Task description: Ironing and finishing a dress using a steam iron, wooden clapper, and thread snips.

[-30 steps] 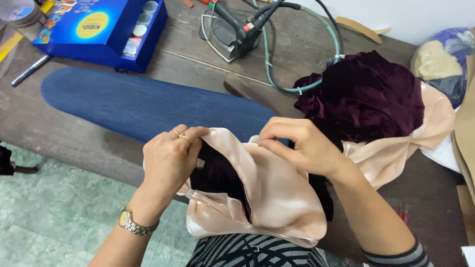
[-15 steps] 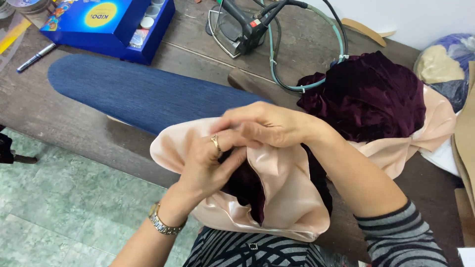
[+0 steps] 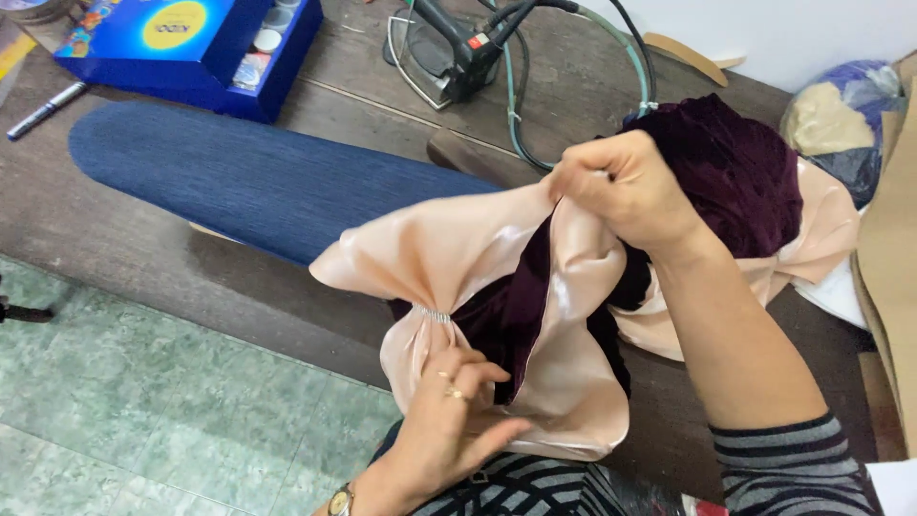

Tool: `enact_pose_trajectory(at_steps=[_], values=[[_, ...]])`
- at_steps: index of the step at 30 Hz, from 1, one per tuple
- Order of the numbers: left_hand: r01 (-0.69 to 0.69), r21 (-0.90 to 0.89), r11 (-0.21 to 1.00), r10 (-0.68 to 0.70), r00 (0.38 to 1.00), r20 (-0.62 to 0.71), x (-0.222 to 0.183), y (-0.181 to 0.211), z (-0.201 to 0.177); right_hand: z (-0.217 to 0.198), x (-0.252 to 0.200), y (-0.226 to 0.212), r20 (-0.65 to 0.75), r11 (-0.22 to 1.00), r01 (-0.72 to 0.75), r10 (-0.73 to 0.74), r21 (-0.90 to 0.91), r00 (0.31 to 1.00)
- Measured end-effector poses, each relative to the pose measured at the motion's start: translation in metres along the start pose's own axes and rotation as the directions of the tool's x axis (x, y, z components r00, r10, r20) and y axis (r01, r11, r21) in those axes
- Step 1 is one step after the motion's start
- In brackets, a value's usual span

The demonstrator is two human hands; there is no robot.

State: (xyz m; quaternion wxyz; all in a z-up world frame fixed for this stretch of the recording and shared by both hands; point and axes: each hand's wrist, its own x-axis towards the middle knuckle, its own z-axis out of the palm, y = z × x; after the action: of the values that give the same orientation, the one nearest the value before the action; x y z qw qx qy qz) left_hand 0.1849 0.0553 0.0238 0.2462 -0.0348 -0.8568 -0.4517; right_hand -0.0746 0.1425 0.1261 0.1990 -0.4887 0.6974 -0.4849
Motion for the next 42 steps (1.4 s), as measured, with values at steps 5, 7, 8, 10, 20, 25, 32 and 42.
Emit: enact_pose_trajectory(at_steps=[5, 7, 8, 10, 20, 25, 32, 42], values=[[0.070, 0.074, 0.995, -0.087, 0.963, 0.254, -0.007, -0.018, 0.028, -0.002, -0.013, -0.013, -0.176, 0.992, 0.031, -0.009, 0.121, 0.984], [0.071, -0.231, 0.970, -0.015, 0.972, 0.234, 0.000, -0.019, 0.023, -0.013, -0.021, -0.008, -0.214, 0.995, 0.000, 0.021, 0.096, 0.977], [0.070, -0.231, 0.970, -0.014, 0.972, 0.236, 0.000, -0.019, 0.002, -0.023, -0.028, -0.006, -0.216, 0.995, 0.000, 0.021, 0.096, 0.976], [0.313, -0.482, 0.818, -0.133, 0.919, 0.371, 0.002, -0.019, -0.040, -0.043, -0.043, -0.002, -0.307, 0.996, 0.082, -0.065, 0.043, 0.949], [0.110, 0.041, 0.993, -0.118, 0.899, 0.422, 0.002, 0.052, -0.201, -0.059, -0.261, 0.080, 0.448, 0.894, -0.008, 0.233, -0.448, 0.863], [0.389, -0.025, 0.921, -0.301, 0.751, 0.588, 0.084, -0.014, -0.142, 0.007, -0.108, 0.026, 0.493, 0.918, -0.398, 0.346, -0.001, 0.798], [0.537, 0.150, 0.830, -0.508, 0.616, 0.602, 0.073, -0.085, -0.099, 0.004, -0.092, 0.111, 0.290, 0.824, -0.559, 0.516, 0.089, 0.806], [0.544, 0.199, 0.815, -0.573, 0.709, 0.410, 0.106, -0.089, -0.101, -0.008, -0.027, 0.131, 0.323, 0.900, -0.434, 0.421, -0.035, 0.847]])
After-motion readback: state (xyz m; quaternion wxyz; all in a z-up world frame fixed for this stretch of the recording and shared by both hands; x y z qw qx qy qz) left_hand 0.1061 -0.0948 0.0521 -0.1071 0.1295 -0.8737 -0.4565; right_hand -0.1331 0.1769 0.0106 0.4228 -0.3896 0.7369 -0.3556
